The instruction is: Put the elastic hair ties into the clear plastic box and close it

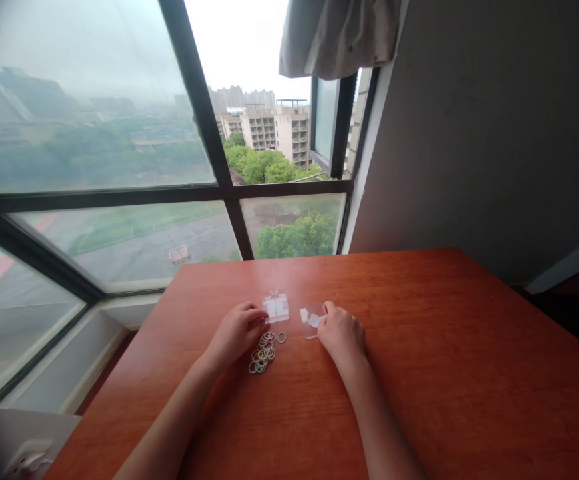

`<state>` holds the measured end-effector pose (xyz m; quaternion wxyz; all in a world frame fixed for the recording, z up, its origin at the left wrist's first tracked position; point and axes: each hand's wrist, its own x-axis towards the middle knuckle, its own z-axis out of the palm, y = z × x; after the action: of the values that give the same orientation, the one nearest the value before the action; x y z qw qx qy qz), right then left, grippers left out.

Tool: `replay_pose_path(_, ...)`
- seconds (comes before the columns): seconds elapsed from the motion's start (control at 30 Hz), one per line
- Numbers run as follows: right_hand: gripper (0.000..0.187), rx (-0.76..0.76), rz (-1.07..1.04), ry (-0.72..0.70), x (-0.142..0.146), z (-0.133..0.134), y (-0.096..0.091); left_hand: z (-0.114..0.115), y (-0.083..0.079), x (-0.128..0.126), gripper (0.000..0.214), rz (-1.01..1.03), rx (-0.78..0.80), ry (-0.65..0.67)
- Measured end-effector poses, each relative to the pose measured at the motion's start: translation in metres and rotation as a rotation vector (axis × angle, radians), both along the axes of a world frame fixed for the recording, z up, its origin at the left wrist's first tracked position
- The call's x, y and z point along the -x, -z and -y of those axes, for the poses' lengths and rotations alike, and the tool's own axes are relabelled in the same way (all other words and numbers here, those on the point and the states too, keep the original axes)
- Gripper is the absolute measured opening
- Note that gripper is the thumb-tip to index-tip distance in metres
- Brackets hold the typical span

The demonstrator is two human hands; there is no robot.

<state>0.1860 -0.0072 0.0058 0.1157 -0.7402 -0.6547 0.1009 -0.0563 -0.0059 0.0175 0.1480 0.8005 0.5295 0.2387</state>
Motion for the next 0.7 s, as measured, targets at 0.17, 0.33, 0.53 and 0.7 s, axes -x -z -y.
replay_pose_path(0.17,0.031,-0.092,-0.057,-0.071,0.013,-0.003,0.006,0.002,0.002,-0.008,0.016,-0.009,-0.021,0.016)
replay_pose_path(0.33,0.034,-0.164,-0.121,-0.079,0.013,-0.006,0.01,0.003,-0.008,-0.001,0.028,-0.063,-0.032,-0.085)
replay_pose_path(0.53,0.037,-0.035,-0.032,0.025,0.006,-0.002,0.001,0.016,-0.033,0.012,0.03,-0.243,0.323,0.001)
replay_pose_path(0.7,0.036,0.027,0.026,0.032,0.008,-0.004,0.001,0.022,-0.036,0.0,0.046,-0.32,0.416,0.124)
